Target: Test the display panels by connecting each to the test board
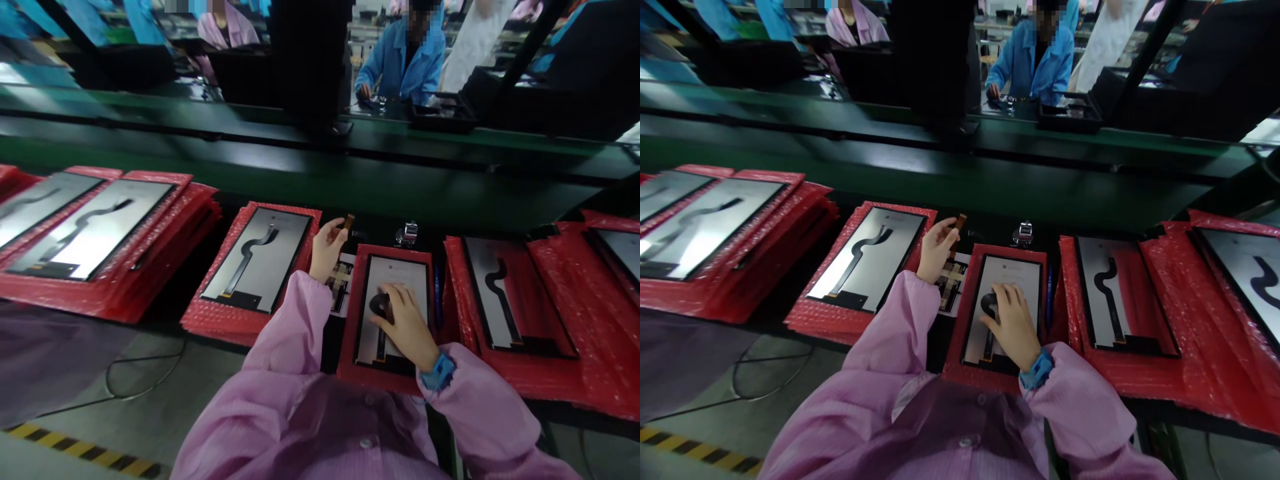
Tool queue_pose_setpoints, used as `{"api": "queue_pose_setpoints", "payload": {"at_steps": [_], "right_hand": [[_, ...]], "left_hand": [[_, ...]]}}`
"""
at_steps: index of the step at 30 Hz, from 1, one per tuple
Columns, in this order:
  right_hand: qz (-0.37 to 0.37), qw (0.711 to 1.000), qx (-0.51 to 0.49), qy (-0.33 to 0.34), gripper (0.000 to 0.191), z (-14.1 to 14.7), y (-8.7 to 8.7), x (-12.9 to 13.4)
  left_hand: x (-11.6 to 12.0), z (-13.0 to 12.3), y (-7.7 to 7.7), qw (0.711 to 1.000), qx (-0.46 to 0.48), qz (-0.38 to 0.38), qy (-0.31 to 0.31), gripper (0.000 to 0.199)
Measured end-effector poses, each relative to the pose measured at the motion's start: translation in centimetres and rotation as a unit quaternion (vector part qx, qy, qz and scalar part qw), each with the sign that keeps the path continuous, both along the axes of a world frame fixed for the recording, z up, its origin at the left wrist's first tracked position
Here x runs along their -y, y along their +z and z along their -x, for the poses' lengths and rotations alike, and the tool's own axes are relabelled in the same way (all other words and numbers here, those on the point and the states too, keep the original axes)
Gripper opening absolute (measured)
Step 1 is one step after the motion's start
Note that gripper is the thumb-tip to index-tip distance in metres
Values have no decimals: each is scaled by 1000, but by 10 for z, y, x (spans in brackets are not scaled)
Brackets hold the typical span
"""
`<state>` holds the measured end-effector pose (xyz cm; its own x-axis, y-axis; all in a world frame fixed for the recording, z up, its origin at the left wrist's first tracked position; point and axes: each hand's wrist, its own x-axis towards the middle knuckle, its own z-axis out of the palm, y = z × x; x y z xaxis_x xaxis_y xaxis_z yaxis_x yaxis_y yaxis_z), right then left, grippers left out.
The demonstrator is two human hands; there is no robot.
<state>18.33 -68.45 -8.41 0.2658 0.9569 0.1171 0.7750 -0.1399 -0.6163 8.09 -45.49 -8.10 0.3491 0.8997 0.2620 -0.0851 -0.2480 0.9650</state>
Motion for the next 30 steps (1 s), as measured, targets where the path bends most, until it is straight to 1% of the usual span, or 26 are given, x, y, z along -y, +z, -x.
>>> {"api": "queue_pose_setpoints", "payload": {"at_steps": [2,3,4,6,8,9,11,12,15,16,19,21,23,25,30], "right_hand": [[-15,997,-82,1,52,1,2,1],[-23,991,-130,2,55,2,2,1],[-31,983,-180,3,60,3,2,1],[-43,962,-271,0,75,4,2,0],[-50,945,-324,-10,90,6,3,-4],[-53,942,-331,-16,94,6,4,-6],[-53,943,-327,-20,94,7,5,-12],[-50,944,-325,-17,90,7,5,-15],[-32,944,-330,1,66,6,0,-22],[-33,943,-332,7,62,5,-2,-23],[-43,937,-344,37,67,-1,-5,-24],[-40,937,-338,76,59,-7,-2,-25],[-36,943,-309,117,51,-14,4,-28],[-36,951,-273,143,47,-19,10,-31],[-49,969,-182,160,41,-22,16,-35]], "left_hand": [[3,1,3,999,-12,-15,-35,39],[4,1,4,999,-14,-18,-47,39],[6,2,6,998,-19,-16,-60,40],[9,3,9,995,-38,-13,-88,40],[11,4,11,991,-68,-28,-113,38],[12,5,11,989,-81,-42,-119,37],[15,6,12,985,-95,-69,-124,38],[17,7,12,983,-102,-79,-129,37],[21,9,15,974,-130,-100,-157,26],[21,10,16,969,-145,-116,-164,23],[23,15,23,946,-198,-196,-165,27],[23,18,28,928,-231,-238,-172,28],[23,20,30,914,-252,-255,-192,22],[25,21,31,902,-267,-267,-209,19],[29,22,26,879,-302,-281,-238,17]]}}
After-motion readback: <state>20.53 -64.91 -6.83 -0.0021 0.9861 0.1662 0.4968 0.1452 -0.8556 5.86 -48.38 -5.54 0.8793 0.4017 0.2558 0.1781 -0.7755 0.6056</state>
